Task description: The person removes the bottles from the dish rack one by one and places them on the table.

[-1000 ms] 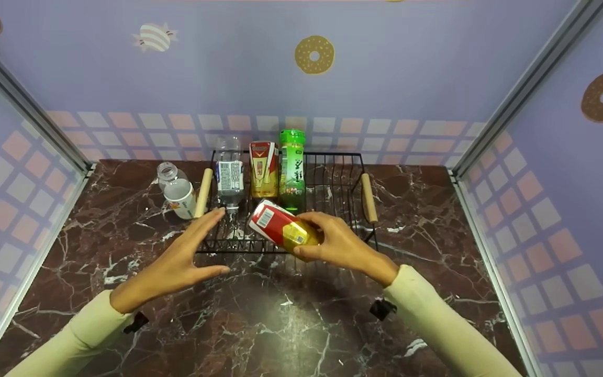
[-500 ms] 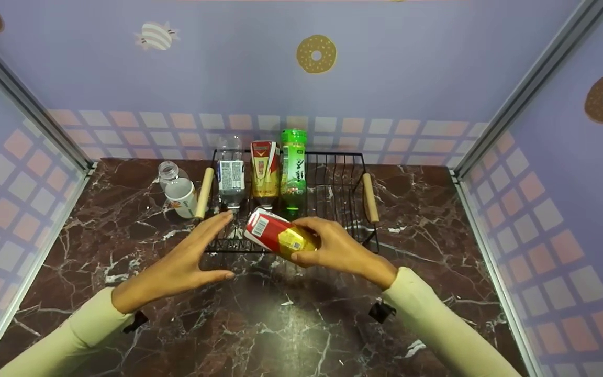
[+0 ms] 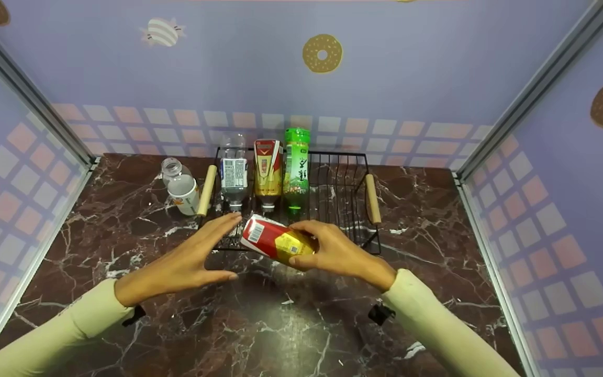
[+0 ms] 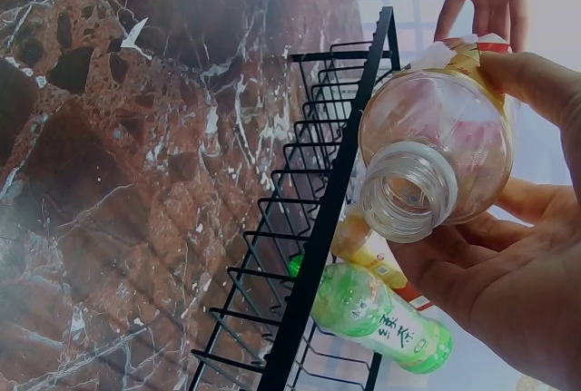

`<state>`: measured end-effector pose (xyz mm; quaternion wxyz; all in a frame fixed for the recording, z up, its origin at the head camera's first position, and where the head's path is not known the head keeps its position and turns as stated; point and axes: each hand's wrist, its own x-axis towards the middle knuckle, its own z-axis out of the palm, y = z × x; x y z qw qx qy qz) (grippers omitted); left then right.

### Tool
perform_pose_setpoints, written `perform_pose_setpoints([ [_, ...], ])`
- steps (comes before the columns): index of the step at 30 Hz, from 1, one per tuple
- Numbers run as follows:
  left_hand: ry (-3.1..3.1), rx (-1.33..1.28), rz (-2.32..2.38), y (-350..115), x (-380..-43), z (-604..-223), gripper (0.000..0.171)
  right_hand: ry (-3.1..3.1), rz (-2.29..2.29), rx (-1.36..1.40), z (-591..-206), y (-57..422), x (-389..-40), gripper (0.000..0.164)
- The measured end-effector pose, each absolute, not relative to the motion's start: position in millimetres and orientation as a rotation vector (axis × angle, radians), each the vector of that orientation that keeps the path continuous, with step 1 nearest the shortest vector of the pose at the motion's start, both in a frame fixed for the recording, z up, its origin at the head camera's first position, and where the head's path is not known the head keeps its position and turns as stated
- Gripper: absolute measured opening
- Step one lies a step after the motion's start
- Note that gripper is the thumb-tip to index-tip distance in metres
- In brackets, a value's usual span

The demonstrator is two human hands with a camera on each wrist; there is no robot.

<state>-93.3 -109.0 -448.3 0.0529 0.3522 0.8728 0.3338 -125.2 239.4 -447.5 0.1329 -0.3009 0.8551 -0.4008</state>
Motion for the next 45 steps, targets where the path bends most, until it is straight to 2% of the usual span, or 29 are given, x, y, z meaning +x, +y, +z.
perform_pose_setpoints([
  [11,2.634,1.16,0.902,-105,-98,-441,0.111,2.47,-1.13,-0.899,-449,238,-125,0.065],
  [23,2.609,1.303,0.768,-89,-111,-434,0.102,2.461,-1.065,-0.949,-446,232,-121,0.068],
  [28,2.605,1.31,0.776,-81,-117,-437,0.097,2.447,-1.052,-0.959,-445,230,-119,0.07],
  [39,2.611,1.382,0.775,-71,-118,-445,0.074,2.432,-1.064,-1.009,-445,230,-119,0.067],
  [45,2.618,1.317,0.729,-66,-118,-444,0.07,2.437,-1.069,-1.014,-444,229,-119,0.067],
])
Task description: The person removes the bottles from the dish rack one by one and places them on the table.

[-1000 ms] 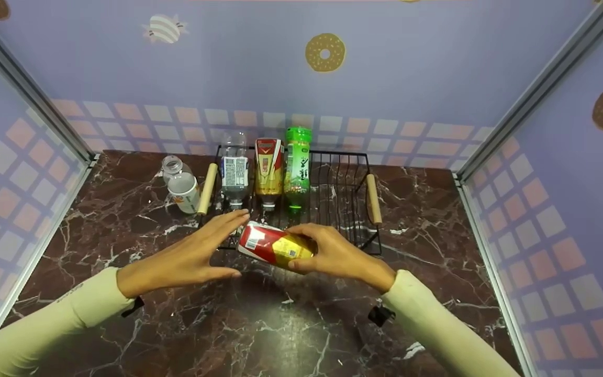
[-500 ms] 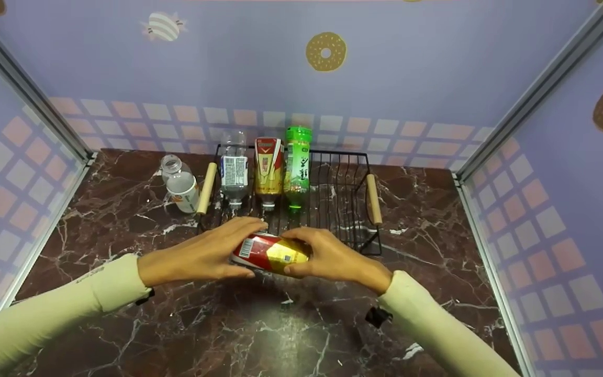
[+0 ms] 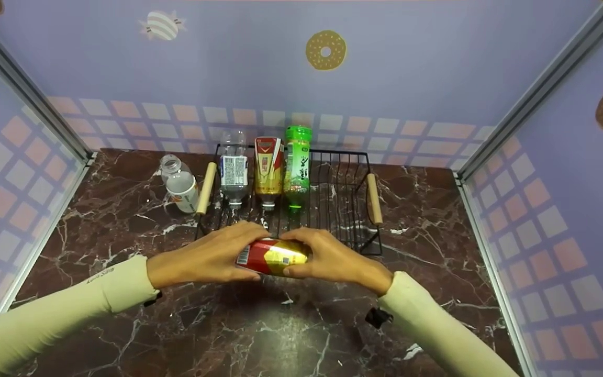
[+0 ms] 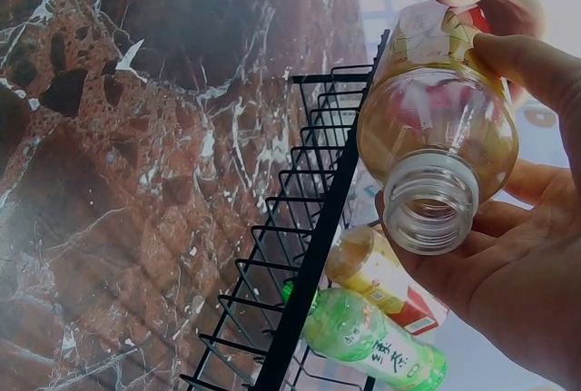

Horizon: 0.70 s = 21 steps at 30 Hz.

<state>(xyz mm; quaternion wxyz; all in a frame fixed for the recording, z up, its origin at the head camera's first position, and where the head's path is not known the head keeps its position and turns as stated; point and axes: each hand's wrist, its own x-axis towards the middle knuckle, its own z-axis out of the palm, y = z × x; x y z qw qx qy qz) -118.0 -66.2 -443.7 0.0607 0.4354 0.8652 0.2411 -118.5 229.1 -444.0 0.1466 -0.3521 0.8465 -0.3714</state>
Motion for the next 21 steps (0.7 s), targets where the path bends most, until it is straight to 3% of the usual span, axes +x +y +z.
perform_pose_setpoints([
  [21,2.713,1.155,0.593,-54,-107,-454,0.076,2.392,-1.136,-0.941,-444,225,-118,0.065],
])
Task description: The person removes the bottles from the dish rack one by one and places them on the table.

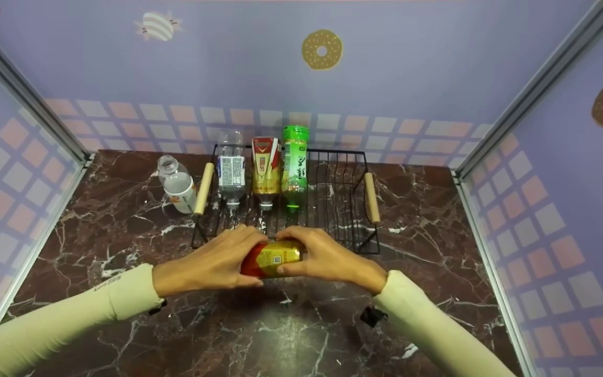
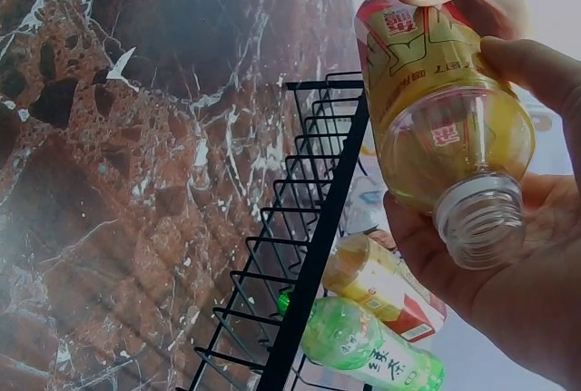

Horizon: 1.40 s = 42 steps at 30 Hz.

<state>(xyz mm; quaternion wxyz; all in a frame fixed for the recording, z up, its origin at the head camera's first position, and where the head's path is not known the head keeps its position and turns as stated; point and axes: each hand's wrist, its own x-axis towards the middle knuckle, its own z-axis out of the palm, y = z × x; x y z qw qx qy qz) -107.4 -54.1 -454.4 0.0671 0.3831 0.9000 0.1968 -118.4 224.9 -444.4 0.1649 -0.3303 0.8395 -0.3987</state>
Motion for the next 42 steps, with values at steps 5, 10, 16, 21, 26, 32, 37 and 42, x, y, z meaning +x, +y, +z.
perform_pose_setpoints([
  [5,2.716,1.199,0.648,-56,-107,-456,0.071,2.409,-1.126,-0.969,-441,229,-118,0.065],
  [10,2.72,1.237,0.732,-59,-107,-458,0.066,2.431,-1.12,-1.026,-437,233,-119,0.062],
  [16,2.707,1.223,0.803,-63,-106,-458,0.064,2.442,-1.135,-1.043,-431,237,-120,0.061],
  [21,2.706,1.198,0.837,-68,-105,-456,0.063,2.428,-1.159,-1.037,-431,237,-120,0.063],
  [26,2.718,1.185,0.873,-74,-104,-455,0.064,2.431,-1.179,-1.032,-430,238,-119,0.066],
  [32,2.717,1.103,0.954,-83,-101,-455,0.063,2.436,-1.226,-1.019,-430,239,-120,0.069],
  [37,2.702,1.058,1.003,-90,-99,-457,0.064,2.441,-1.243,-1.029,-431,239,-121,0.065],
  [42,2.71,1.019,1.06,-95,-98,-459,0.067,2.464,-1.223,-1.029,-434,241,-122,0.066],
])
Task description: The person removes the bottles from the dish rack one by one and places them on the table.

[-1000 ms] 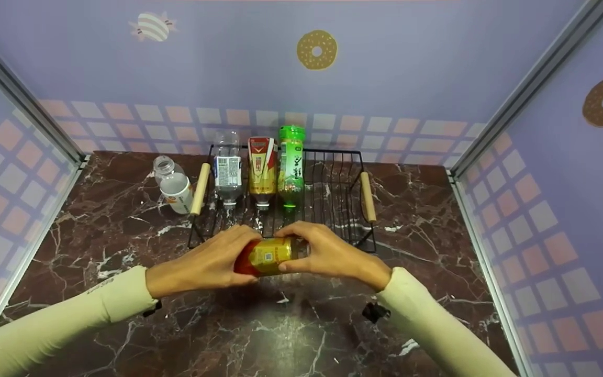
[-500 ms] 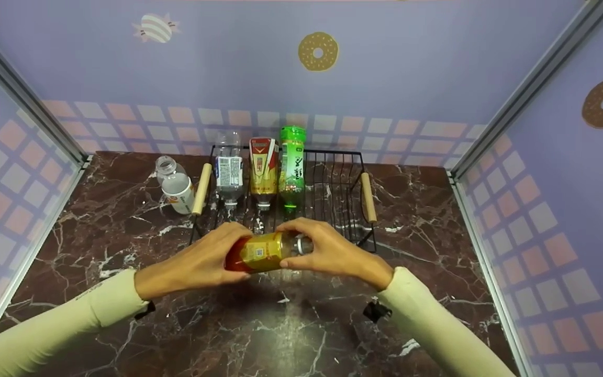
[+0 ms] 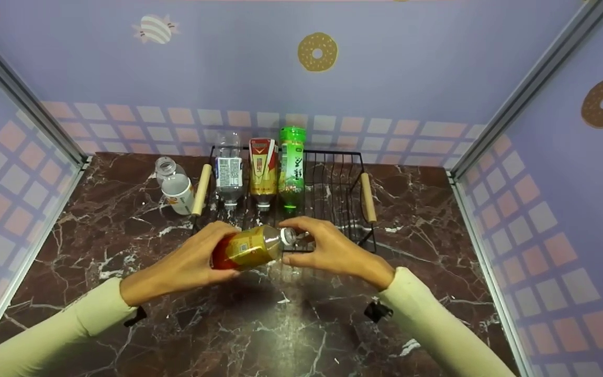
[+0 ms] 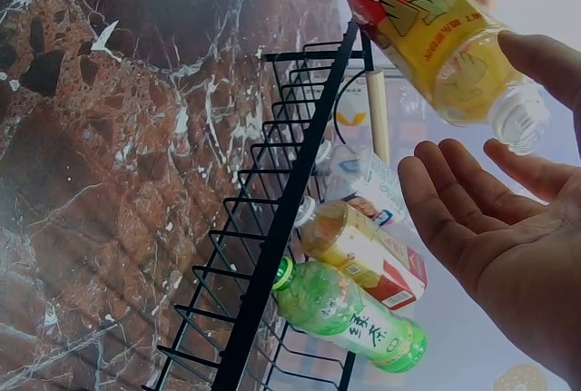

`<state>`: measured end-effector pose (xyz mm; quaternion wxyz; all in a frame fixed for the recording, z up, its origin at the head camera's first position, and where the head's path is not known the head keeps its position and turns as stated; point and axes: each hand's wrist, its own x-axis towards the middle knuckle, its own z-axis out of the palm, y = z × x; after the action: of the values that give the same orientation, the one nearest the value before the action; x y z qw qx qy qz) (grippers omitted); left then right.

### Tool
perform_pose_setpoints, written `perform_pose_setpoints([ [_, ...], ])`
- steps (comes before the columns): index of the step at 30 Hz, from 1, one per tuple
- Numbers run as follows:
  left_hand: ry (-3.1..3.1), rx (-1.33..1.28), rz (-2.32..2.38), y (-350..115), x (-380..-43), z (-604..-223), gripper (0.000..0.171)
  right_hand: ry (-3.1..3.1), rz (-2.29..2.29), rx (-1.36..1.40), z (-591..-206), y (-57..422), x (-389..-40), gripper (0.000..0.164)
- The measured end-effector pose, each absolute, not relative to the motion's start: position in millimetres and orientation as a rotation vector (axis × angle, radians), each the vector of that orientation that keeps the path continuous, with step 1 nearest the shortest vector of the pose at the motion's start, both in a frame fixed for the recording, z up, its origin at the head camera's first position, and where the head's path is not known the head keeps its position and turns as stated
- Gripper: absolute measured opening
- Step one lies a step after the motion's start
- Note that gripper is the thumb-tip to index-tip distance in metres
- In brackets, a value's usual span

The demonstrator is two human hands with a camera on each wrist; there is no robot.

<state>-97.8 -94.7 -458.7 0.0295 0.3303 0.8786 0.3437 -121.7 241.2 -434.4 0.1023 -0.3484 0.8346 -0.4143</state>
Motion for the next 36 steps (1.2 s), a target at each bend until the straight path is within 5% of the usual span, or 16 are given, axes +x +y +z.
perform_pose_setpoints([
  [36,2.824,0.8,1.346,-136,-94,-457,0.073,2.453,-1.185,-1.031,-444,241,-123,0.057],
])
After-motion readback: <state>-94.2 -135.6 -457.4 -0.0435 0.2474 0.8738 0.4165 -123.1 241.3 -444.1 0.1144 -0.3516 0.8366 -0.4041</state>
